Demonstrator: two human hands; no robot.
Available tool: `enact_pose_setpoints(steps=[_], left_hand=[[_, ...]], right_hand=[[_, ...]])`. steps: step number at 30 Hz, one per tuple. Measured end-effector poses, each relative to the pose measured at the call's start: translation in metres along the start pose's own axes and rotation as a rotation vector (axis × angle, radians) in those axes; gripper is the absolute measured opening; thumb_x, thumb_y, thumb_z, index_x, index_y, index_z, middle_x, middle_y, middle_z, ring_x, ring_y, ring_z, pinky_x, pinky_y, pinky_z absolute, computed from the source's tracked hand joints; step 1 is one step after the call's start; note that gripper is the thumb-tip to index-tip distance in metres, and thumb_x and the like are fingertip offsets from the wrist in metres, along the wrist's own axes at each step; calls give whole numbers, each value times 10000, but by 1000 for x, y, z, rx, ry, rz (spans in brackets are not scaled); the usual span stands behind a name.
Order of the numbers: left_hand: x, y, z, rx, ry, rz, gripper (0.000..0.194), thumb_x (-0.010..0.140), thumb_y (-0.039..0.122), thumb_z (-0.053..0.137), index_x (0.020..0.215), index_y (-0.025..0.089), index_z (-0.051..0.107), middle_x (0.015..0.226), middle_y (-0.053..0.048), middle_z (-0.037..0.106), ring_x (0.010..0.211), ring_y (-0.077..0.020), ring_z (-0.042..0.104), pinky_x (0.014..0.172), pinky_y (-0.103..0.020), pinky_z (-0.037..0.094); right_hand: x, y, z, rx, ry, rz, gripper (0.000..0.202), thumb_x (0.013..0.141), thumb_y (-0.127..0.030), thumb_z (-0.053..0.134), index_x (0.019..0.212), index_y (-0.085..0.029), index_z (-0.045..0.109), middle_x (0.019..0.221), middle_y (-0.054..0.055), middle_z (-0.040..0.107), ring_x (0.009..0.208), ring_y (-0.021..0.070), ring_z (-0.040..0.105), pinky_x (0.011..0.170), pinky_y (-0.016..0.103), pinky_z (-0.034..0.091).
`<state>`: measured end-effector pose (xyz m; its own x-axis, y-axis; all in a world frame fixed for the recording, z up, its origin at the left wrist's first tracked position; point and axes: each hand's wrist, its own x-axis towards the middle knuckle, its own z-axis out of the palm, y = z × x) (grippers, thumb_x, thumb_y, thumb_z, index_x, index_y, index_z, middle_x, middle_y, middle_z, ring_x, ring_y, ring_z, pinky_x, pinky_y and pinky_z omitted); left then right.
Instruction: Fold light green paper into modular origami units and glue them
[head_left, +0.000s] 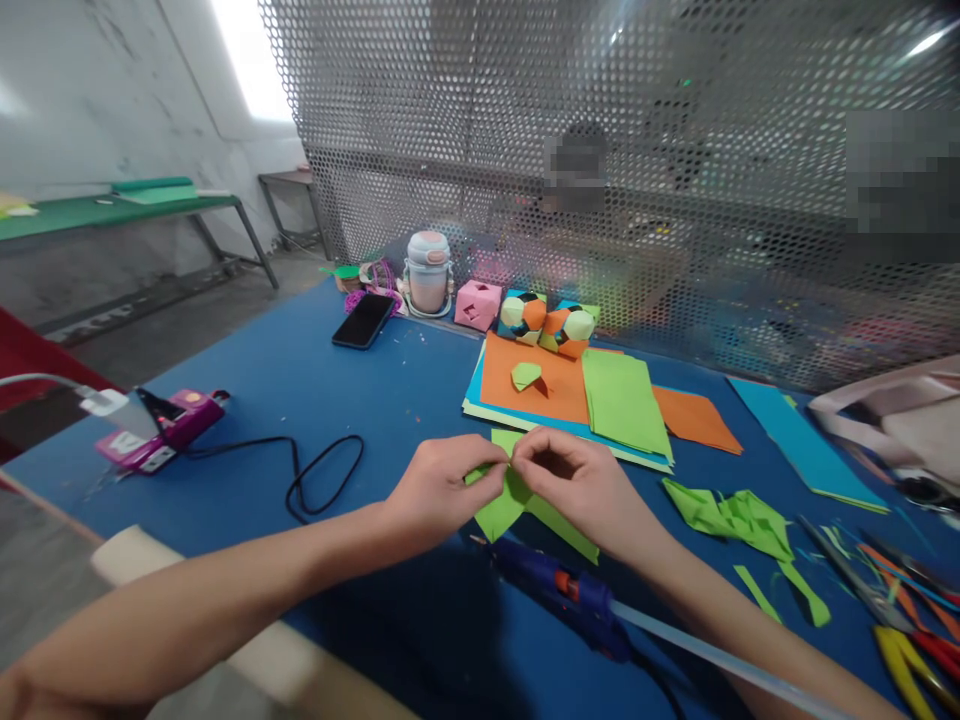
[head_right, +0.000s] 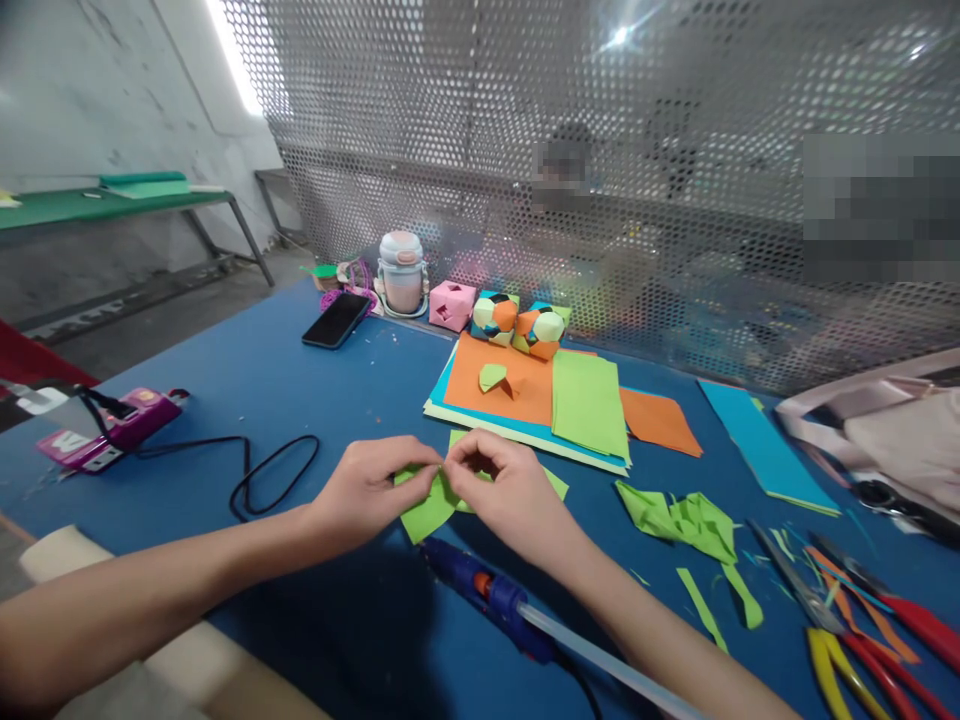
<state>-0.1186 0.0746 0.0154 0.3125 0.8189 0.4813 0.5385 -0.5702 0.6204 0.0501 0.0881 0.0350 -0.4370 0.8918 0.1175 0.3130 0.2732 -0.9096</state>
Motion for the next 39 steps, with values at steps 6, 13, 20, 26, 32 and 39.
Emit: enact_pose_setpoints(steps=[6, 13, 20, 26, 32, 39], left_hand=[[-5, -6, 0, 207, -59, 141, 274, 876, 203, 383, 819, 173, 649, 716, -35, 655, 657, -107, 586, 615, -188, 433], [-4, 1, 0, 120, -43, 48, 242, 881, 222, 406, 872, 162, 641, 776, -40, 684, 710, -124, 614, 656, -203, 446], [4, 8, -7, -81, -83, -183, 164, 808, 209, 508, 818, 143, 658, 682, -2, 656, 559, -92, 524, 516, -187, 376], [5, 5, -8, -61, -58, -128, 187, 837, 217, 490, 772, 147, 650, 672, -4, 660, 577, -89, 544, 547, -180, 393], [0, 2, -4, 116, 88, 88, 149, 812, 156, 489, 759, 148, 628, 673, -5, 677, 562, -79, 577, 554, -164, 413], [-6, -1, 4, 268, 158, 225, 162, 811, 154, 479, 705, 156, 602, 615, 6, 654, 542, -81, 580, 539, -163, 419]], right_hand=[[0, -6, -4, -47, -61, 39, 210, 821, -380, 524, 774, -180, 569, 676, -5, 560, 608, 118, 511, 546, 237, 415], [-3, 0, -3, -441, 45, -295, 124, 890, -214, 449, 808, -195, 539, 755, 23, 592, 705, 146, 551, 656, 274, 437], [0, 14, 1, -636, 106, -625, 134, 904, -138, 380, 838, -173, 490, 747, 68, 545, 700, 172, 505, 617, 295, 431], [2, 10, -4, -482, 49, -560, 117, 906, -159, 421, 865, -181, 528, 790, 54, 580, 739, 151, 543, 658, 275, 450], [-1, 6, -1, -364, 107, -430, 62, 862, -159, 497, 849, -186, 552, 783, 34, 604, 721, 139, 566, 645, 262, 453], [-1, 11, 4, -493, 105, -621, 127, 848, -105, 468, 747, -177, 496, 674, 32, 547, 631, 144, 506, 574, 273, 413]])
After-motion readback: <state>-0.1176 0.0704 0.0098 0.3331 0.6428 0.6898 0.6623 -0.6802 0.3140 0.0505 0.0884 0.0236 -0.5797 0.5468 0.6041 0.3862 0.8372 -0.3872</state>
